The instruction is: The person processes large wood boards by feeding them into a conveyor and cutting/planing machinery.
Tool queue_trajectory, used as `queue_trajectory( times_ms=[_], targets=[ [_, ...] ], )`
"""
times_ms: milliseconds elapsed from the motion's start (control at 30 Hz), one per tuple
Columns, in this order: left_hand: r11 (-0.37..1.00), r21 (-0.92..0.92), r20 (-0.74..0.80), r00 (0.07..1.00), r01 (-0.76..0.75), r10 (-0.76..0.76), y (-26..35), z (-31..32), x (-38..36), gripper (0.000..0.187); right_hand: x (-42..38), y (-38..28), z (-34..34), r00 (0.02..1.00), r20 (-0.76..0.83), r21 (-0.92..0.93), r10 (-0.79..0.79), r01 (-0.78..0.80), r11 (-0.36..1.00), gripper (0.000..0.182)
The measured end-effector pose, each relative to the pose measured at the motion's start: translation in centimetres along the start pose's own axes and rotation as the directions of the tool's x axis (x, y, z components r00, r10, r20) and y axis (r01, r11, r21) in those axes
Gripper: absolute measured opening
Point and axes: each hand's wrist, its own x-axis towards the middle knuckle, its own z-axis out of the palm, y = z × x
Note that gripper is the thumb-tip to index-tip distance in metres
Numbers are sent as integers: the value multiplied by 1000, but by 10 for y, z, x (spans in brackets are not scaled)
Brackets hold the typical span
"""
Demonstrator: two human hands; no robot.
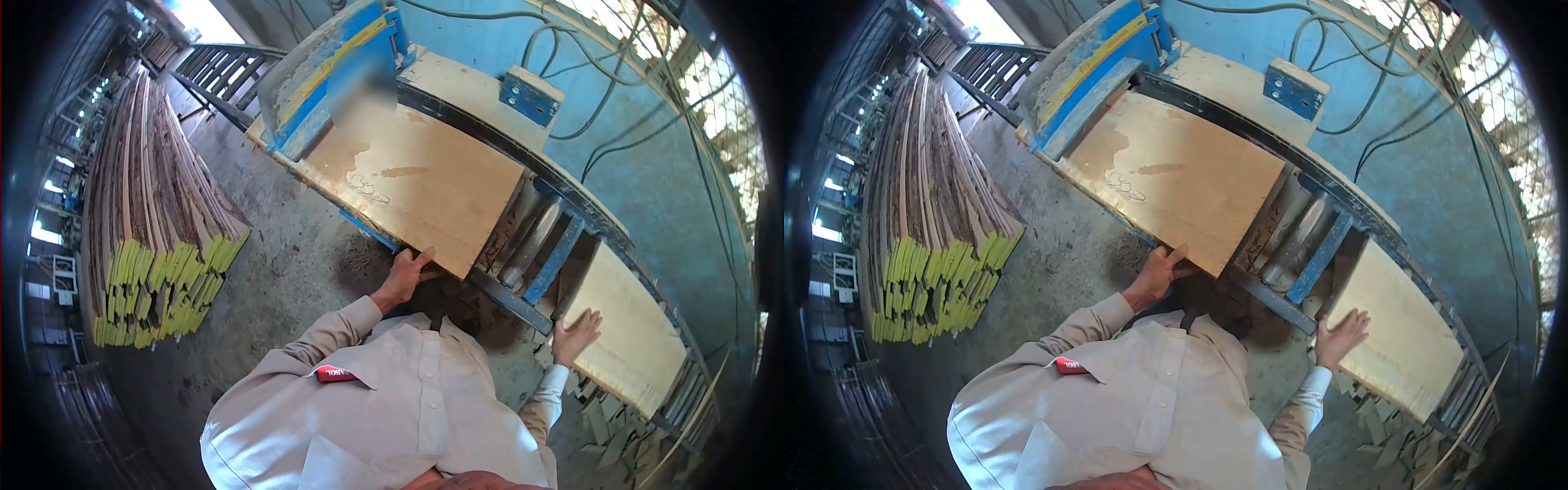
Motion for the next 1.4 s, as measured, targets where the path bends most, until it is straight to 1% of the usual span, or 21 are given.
queue_trajectory(
  times_ms=[267,300,400,433,467,500,533,567,600,767,867,933,1000,1033,1100,1133,1167,1200,1267,1333,1400],
  targets=[
    [991,-39,52,991,127,-125,-39,19,-11,35,3,98,4,998,-66,65,13,-9,998,76],
    [990,-40,56,990,135,-133,-39,25,-15,35,7,88,0,989,-137,151,-55,75,986,72],
    [978,-77,111,976,195,-186,-40,39,-25,35,11,-14,-17,981,-186,476,60,36,879,48],
    [975,-67,94,975,210,-203,-40,40,-25,35,10,-62,-25,979,59,806,194,-162,569,42],
    [972,-55,83,971,227,-222,-42,43,-25,36,8,-93,-26,997,-2,707,74,-51,706,36],
    [968,-36,106,964,248,-243,-43,45,-25,36,4,-113,-6,998,59,728,16,-54,683,35],
    [976,-36,93,973,216,-212,-43,46,-26,34,4,-147,-25,910,413,785,23,-369,498,39],
    [982,-32,84,979,187,-184,-43,47,-26,32,0,-161,2,863,505,818,-6,-476,323,42],
    [977,-6,117,971,213,-211,-47,47,-24,32,-3,-166,50,921,386,845,-53,-330,420,44],
    [977,-5,81,974,213,-212,-64,36,-15,32,-2,-204,51,859,510,835,-41,-483,265,41],
    [974,64,82,971,219,-224,-62,49,-16,35,-3,-197,36,879,475,852,-41,-448,270,40],
    [974,105,62,976,203,-210,-62,54,-21,39,2,-172,38,932,352,821,-92,-260,509,39],
    [921,295,227,917,256,-327,-67,59,-20,38,8,-164,9,956,286,897,-69,-241,371,41],
    [934,263,190,936,241,-295,-65,56,-23,38,9,-146,23,942,334,888,-32,-303,347,40],
    [766,598,295,824,236,-484,-58,57,-25,38,10,-101,31,902,428,845,54,-420,331,38],
    [796,560,282,851,228,-442,-54,43,-24,38,22,-86,20,880,469,815,80,-465,346,37],
    [941,273,299,912,198,-279,-49,11,-27,40,27,-81,13,878,468,833,99,-476,284,34],
    [991,-34,268,956,131,-117,-41,-16,-31,42,29,-76,9,874,470,847,125,-486,217,32],
    [990,91,-95,991,103,-95,-19,-49,-29,48,34,-56,18,867,483,844,122,-498,199,34],
    [992,116,-335,942,44,-3,-6,-77,-19,51,36,-51,22,881,452,862,143,-472,186,37],
    [996,68,-324,944,-49,68,0,-105,2,53,32,-43,38,879,456,870,140,-473,140,38]
  ],
)
